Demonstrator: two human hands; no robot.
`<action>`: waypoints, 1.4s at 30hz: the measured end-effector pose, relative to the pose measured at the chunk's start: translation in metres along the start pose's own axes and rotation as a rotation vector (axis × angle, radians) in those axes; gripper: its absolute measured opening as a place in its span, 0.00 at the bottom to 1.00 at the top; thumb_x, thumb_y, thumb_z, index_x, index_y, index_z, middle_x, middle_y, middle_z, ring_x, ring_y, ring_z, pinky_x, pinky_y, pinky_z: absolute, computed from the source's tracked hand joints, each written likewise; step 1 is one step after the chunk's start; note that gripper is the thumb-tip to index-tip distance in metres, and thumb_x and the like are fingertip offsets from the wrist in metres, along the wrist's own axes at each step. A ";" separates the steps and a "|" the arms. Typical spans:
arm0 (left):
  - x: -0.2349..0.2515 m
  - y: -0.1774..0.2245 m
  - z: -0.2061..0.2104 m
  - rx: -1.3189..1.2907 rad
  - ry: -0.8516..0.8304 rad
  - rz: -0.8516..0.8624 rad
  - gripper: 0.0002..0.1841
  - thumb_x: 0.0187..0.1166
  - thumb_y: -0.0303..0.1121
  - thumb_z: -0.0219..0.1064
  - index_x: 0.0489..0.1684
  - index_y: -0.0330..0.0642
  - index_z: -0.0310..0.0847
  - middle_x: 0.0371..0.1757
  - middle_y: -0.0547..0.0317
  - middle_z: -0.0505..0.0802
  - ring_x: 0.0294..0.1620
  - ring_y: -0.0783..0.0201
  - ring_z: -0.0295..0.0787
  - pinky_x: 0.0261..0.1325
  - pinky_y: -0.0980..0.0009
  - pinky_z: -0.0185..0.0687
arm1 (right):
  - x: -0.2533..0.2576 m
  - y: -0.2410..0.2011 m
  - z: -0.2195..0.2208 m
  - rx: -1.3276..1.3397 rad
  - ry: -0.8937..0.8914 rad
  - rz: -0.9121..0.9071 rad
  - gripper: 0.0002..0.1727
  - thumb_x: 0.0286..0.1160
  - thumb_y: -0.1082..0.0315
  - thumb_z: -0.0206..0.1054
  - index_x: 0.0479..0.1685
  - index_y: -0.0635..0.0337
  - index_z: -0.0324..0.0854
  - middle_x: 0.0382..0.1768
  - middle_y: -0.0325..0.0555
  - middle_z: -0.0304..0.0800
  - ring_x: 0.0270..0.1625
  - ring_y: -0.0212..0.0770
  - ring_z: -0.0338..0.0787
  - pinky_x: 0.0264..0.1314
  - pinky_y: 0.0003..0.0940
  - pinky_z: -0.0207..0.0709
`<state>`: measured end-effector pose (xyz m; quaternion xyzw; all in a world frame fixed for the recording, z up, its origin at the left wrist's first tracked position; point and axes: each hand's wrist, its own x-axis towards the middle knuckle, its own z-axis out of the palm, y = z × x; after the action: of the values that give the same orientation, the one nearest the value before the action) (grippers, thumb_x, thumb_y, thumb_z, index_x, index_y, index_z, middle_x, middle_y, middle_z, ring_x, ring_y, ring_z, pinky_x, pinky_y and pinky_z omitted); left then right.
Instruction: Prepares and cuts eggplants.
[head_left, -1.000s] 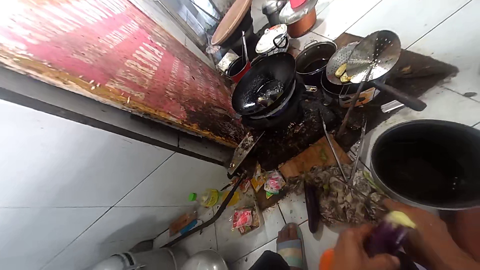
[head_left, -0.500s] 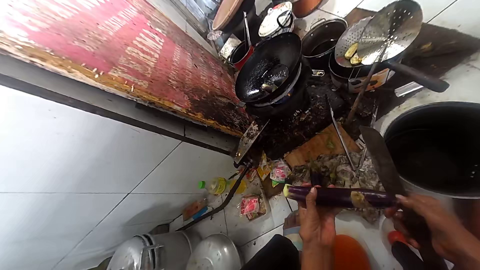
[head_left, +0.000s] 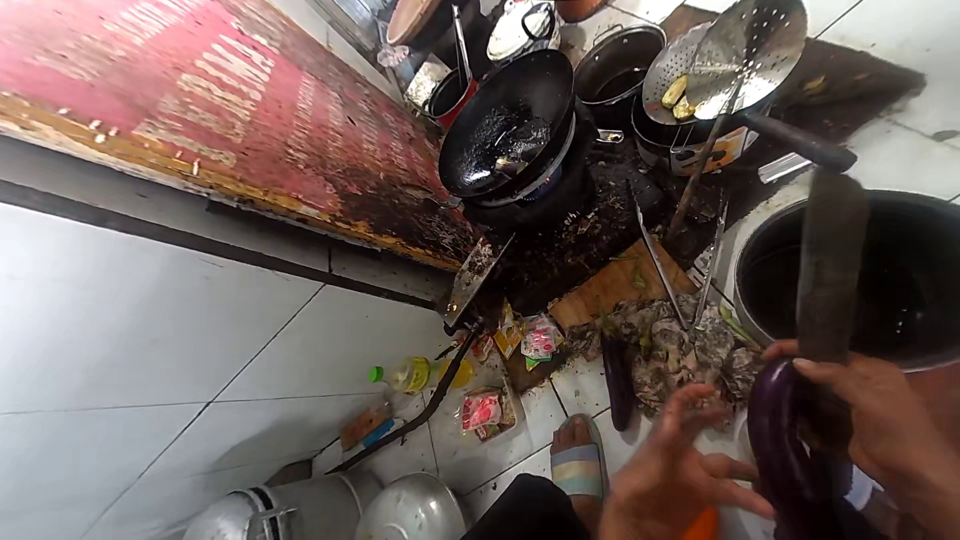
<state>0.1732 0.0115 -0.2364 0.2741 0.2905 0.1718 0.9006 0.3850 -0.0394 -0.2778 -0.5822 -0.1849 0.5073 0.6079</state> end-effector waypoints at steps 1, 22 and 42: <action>0.004 -0.010 0.012 0.069 0.065 -0.071 0.48 0.76 0.62 0.66 0.90 0.48 0.46 0.76 0.43 0.80 0.57 0.49 0.93 0.44 0.58 0.93 | -0.002 -0.001 0.004 -0.022 -0.022 0.002 0.10 0.72 0.60 0.62 0.36 0.47 0.91 0.19 0.36 0.87 0.12 0.28 0.78 0.12 0.23 0.74; -0.002 0.015 -0.002 0.077 0.314 -0.123 0.22 0.86 0.38 0.37 0.76 0.41 0.56 0.38 0.51 0.90 0.18 0.63 0.86 0.20 0.70 0.86 | -0.006 0.021 0.002 -0.833 -0.246 -0.568 0.16 0.74 0.56 0.55 0.31 0.47 0.89 0.31 0.28 0.85 0.34 0.25 0.84 0.32 0.28 0.78; -0.010 0.012 0.004 0.298 0.386 -0.105 0.35 0.65 0.31 0.61 0.77 0.34 0.57 0.32 0.56 0.88 0.19 0.62 0.86 0.23 0.66 0.87 | -0.014 0.014 0.022 -1.410 -0.100 -0.719 0.10 0.63 0.66 0.61 0.29 0.64 0.83 0.34 0.58 0.86 0.16 0.57 0.85 0.09 0.52 0.72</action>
<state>0.1659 0.0150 -0.2224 0.3506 0.4931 0.1291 0.7857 0.3554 -0.0421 -0.2793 -0.7110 -0.6665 0.0688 0.2135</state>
